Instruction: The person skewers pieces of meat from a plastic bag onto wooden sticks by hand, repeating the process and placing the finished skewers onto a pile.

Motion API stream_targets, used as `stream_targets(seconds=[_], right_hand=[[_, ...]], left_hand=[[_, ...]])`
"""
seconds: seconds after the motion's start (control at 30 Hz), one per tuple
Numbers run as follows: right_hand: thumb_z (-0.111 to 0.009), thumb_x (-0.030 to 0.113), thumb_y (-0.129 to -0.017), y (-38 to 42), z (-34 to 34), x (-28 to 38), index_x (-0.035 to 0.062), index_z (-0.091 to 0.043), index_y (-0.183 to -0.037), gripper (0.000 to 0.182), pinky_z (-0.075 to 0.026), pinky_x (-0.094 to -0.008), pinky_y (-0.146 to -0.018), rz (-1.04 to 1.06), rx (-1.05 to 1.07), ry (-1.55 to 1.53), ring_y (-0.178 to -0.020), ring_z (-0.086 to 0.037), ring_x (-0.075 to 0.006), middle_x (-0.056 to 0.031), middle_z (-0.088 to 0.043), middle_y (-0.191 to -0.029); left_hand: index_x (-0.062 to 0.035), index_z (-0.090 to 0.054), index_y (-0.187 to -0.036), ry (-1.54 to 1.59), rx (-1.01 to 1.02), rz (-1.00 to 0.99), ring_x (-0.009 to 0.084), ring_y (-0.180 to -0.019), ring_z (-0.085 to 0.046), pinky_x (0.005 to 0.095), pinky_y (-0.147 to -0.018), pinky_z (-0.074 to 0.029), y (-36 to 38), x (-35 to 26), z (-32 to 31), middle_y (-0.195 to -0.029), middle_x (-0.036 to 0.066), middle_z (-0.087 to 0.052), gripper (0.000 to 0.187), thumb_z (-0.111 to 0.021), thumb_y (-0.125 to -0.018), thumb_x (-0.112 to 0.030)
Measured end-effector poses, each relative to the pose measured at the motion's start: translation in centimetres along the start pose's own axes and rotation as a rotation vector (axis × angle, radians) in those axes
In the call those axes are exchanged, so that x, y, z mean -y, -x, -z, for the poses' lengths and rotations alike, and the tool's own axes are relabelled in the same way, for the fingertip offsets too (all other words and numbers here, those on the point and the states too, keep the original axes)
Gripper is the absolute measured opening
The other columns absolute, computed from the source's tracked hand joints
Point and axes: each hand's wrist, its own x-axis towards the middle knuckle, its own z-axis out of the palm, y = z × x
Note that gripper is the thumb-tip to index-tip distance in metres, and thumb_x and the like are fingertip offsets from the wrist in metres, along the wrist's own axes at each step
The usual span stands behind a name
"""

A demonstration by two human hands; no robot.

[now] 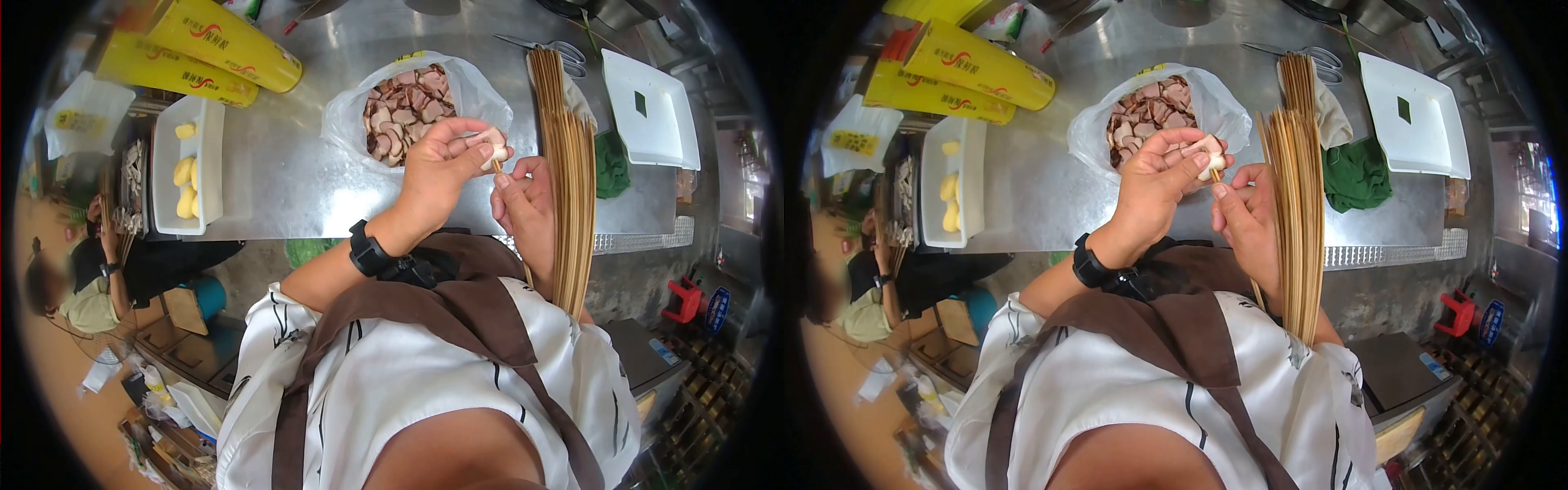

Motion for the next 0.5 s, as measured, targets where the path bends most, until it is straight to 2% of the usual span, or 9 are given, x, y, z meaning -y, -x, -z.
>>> stream_targets(seconds=[0.1,0.43,0.5], right_hand=[[-0.049,0.017,-0.089,-0.15,0.11,-0.17,0.0071,-0.030,-0.093,0.022,-0.025,-0.0175,-0.035,0.014,0.009,-0.021,-0.040,-0.034,-0.0052,-0.0038,-0.048,-0.057],[-0.049,0.018,-0.089,-0.31,-0.24,0.00,0.0070,-0.029,-0.092,0.023,-0.025,-0.0180,-0.035,0.011,-0.009,-0.012,-0.039,-0.035,-0.0060,-0.0043,-0.048,-0.057],[-0.048,0.018,-0.089,-0.31,-0.25,0.40,0.0041,-0.036,-0.088,0.018,-0.029,-0.0192,-0.036,0.013,-0.027,0.037,-0.040,-0.038,-0.0064,-0.0049,-0.049,-0.057]], left_hand=[[-0.0052,-0.042,-0.104,0.034,0.008,0.014,0.0261,-0.098,-0.058,0.0353,-0.082,-0.049,0.11,-0.05,-0.03,-0.105,0.015,-0.057,0.020,-0.051,-0.087,-0.002],[-0.0078,-0.043,-0.103,0.084,0.020,0.059,0.0262,-0.099,-0.058,0.0355,-0.082,-0.049,0.09,-0.55,0.15,-0.104,0.015,-0.058,0.018,-0.051,-0.087,-0.004],[-0.0073,-0.045,-0.102,0.116,-0.048,0.078,0.0266,-0.097,-0.059,0.0359,-0.081,-0.049,0.04,-0.87,-0.09,-0.102,0.016,-0.059,0.016,-0.051,-0.087,-0.004]])
